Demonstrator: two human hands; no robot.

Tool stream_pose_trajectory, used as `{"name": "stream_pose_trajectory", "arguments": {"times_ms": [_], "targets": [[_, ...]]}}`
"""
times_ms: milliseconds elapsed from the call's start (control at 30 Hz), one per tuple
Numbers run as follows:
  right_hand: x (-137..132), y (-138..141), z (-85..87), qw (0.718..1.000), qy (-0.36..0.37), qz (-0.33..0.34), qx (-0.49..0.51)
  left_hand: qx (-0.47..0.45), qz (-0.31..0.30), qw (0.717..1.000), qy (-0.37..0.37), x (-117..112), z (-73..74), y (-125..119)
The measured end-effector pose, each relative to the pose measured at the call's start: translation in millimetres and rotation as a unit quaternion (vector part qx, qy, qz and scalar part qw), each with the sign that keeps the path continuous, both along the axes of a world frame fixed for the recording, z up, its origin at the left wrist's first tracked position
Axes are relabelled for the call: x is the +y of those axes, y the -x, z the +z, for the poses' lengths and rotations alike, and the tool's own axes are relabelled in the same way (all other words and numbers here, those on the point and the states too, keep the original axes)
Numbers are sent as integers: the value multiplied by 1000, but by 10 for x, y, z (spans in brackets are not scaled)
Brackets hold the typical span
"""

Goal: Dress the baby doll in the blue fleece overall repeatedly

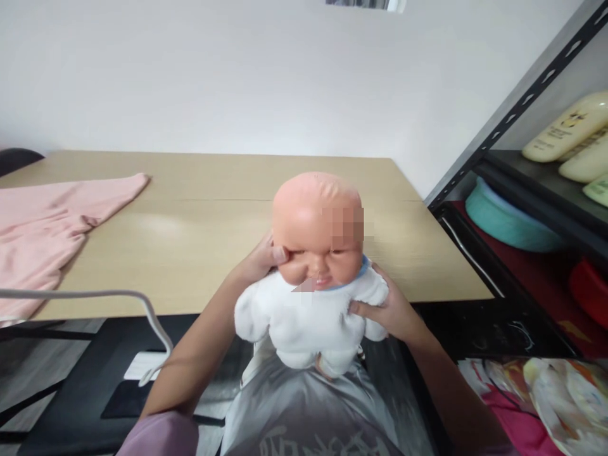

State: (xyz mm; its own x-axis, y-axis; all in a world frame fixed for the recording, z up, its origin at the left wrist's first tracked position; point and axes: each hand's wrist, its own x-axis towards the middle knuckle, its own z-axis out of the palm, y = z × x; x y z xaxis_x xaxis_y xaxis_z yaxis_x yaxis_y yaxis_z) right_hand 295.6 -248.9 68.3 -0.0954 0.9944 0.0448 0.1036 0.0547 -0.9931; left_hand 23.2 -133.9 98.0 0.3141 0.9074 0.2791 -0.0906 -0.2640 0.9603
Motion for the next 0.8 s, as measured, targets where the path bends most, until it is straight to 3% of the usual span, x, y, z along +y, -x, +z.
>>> {"name": "stream_pose_trajectory", "arguments": {"times_ms": [100, 167, 400, 633, 800], "targets": [[161, 62, -28, 999, 36, -17, 36, -104, -157, 976, 110, 112, 163, -108], [234, 77, -44, 996, 59, -33, 57, -145, -195, 958, 154, 197, 183, -123], [562, 121, -149, 994, 76, -51, 52, -157, -233, 941, 189, 650, -92, -46], [1158, 170, -103, 990, 109, -8, 91, -153, -256, 931, 211, 1449, -361, -29], [1639, 150, -159, 975, 170, 28, 140, -128, -220, 942, 220, 2015, -543, -65]]}}
